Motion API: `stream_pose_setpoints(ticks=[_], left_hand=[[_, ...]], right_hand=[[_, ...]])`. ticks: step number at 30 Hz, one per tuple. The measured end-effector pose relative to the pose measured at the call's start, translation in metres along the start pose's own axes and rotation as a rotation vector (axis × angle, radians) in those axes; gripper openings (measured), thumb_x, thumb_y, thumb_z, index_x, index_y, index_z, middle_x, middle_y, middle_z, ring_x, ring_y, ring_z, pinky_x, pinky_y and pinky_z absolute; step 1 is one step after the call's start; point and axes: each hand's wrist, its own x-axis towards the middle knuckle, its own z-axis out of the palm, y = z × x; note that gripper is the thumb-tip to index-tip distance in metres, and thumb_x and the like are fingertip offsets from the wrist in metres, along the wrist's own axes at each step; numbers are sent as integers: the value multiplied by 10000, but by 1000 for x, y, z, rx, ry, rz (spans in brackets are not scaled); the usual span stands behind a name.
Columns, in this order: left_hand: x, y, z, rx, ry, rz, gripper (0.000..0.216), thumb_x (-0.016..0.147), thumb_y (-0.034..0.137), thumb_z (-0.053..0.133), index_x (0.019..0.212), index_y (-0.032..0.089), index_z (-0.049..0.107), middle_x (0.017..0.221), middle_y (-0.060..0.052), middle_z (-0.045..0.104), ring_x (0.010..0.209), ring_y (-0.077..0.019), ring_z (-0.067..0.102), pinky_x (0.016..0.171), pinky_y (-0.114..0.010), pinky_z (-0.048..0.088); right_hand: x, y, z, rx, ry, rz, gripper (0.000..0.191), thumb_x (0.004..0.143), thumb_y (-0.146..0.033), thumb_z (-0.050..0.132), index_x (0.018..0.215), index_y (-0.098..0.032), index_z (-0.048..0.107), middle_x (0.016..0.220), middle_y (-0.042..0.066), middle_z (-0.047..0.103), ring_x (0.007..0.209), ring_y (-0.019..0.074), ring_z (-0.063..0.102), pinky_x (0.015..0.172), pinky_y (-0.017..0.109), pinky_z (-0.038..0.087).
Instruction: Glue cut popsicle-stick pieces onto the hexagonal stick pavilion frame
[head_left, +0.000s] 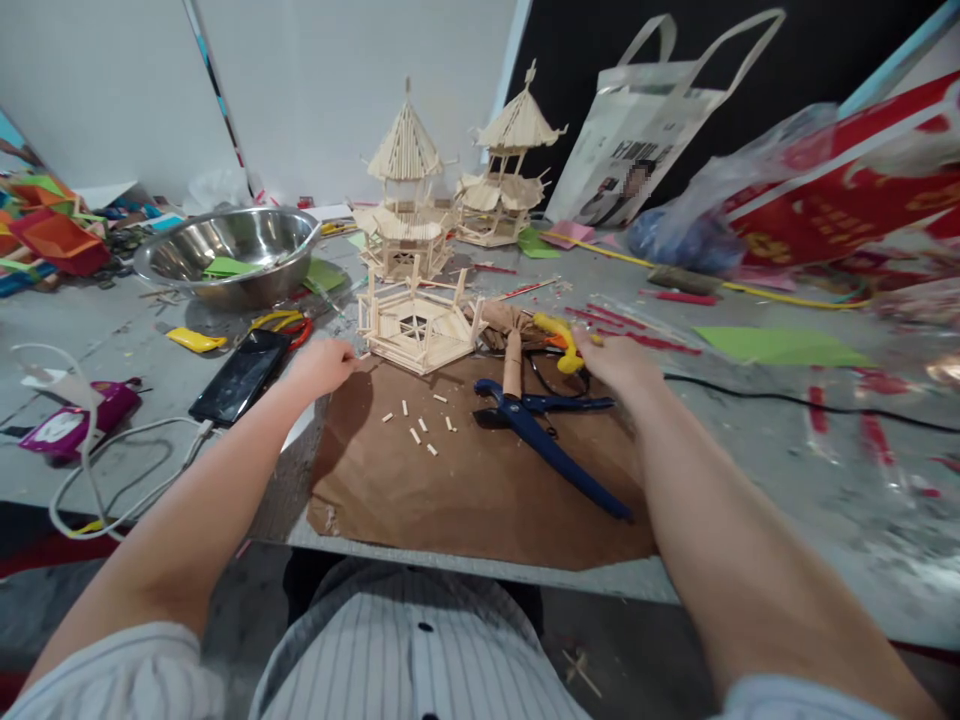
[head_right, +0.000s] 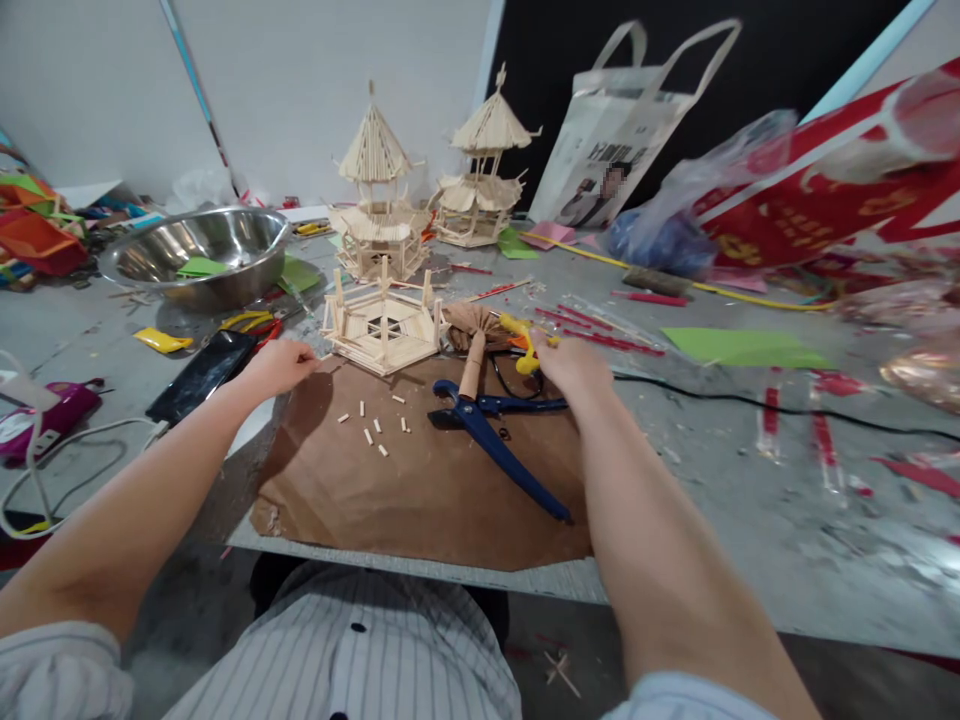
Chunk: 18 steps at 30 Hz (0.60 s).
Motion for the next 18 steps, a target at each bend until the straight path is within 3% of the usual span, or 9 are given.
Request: stream_pose_setpoints(ticks=[2,6,11,15,18], left_hand=[[4,0,2,8,7,-26,269,761,362,473,799,195,681,809,-57,691,769,-173,617,652,-221,429],[9,2,2,30,8,-42,296,765,368,468,846,187,688,873,-81,687,826,-198,620,704,-244,448],[14,4,-1,31,-28,-46,278,738,343,483,846,198,693,882,-84,686,834,-214,621,707,-260,458],[17,8,-7,26,-65,-40,258,709,321,501,834,208,697,855,-66,691,810,-207,626,703,-250,459],[19,11,-12,-10,-106,-57,244,695,299,506,807,200,700,747,-49,690,752,-188,628,661,-223,454]], right_hand=[[-5,-3,-6,-140,25,40,639,787,-653,301,868,-116,639,928,218,600,1020,400,534,776,517,428],[-20,-17,-19,-186,98,-1,609,803,-625,310,988,-151,644,977,202,600,1025,390,534,780,528,421],[-41,-52,-25,-117,160,-302,393,835,-435,396,994,-168,637,952,149,645,975,332,571,796,459,428],[-56,-92,-13,20,74,-547,245,793,-278,473,931,-174,647,927,87,668,883,242,602,800,381,441],[-56,-117,4,177,-28,-596,215,747,-191,512,909,-163,649,875,66,671,800,184,606,767,324,456]])
